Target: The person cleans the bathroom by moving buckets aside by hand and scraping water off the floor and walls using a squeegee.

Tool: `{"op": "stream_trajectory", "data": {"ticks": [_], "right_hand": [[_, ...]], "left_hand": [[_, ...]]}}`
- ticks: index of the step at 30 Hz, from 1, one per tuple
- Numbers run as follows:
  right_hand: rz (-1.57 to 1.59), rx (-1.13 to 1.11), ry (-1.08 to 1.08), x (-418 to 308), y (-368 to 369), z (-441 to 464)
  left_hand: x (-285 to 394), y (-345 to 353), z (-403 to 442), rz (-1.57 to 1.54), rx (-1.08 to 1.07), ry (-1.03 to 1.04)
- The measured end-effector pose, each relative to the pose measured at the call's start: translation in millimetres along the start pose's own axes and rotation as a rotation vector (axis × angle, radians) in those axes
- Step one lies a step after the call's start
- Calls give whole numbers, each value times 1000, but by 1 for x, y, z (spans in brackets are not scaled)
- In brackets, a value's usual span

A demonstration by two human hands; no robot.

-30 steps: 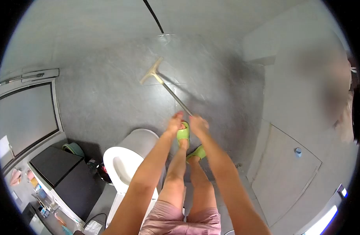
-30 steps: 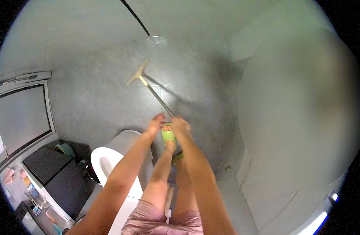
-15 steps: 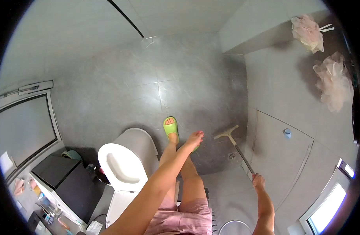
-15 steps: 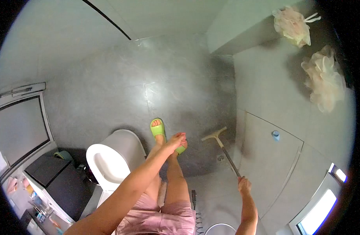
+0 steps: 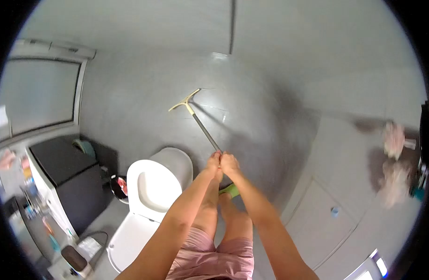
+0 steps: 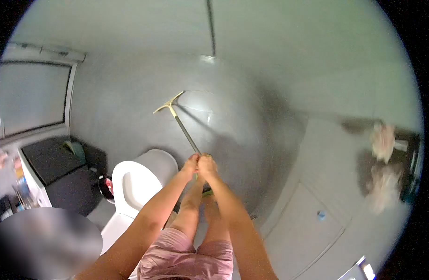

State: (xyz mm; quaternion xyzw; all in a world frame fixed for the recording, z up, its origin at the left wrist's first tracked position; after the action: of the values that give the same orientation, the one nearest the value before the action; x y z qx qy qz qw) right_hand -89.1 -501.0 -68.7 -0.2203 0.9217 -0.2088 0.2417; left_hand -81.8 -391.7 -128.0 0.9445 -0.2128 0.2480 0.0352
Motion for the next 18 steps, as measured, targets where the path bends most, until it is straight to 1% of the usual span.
{"op": "stream_trajectory", "data": {"ticks": [1, 3, 4, 6, 8, 10, 11, 13, 14, 15, 16, 17, 18], "right_hand": [[-23, -19, -22, -25, 8, 10], [-93, -54, -77, -68, 17, 18], [-82, -62, -73, -87, 18, 18], [-109, -91, -95, -117, 23, 20], [-80, -179, -100, -137, 29, 28], [-147, -212, -129, -156, 31, 35], [-173, -228, -143, -166, 31, 38], [-269, -256, -167, -190, 22, 29], [-320, -272, -170, -199, 21, 26], [-362, -288, -192, -202, 25, 28], [-526, -269, -299, -204, 29, 34], [-690, -252, -409, -209, 35, 40], [-726, -278, -421, -210, 37, 43]], "left_hand": [[23, -14, -13, -44, 27, 1], [59, -44, -37, -329, 120, -149], [55, -56, -30, -385, 97, -141], [55, -78, -29, -481, 140, -128], [61, -93, -34, -569, 170, -122], [68, -95, -38, -780, 96, -40], [71, -97, -39, -826, 111, -32], [72, -94, -39, -938, 79, -85], [69, -95, -37, -982, 101, -71], [63, -90, -31, -1101, 71, -55], [68, -85, -28, -1216, 39, -28], [71, -87, -24, -1262, 64, -11], [82, -89, -31, -1294, 55, 14]]}}
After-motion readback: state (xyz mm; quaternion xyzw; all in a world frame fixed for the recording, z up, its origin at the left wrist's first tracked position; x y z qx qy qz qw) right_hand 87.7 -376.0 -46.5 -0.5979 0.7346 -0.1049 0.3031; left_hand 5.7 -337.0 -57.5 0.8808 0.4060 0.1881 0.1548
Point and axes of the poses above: each hand's wrist, its own z-axis towards the middle knuckle, its own y-axis out of the palm, x = y × z, the point moved 6 cm from there along z, towards the middle knuckle, and after that the axes turned 5 degrees about y, right-handed, at the moved point
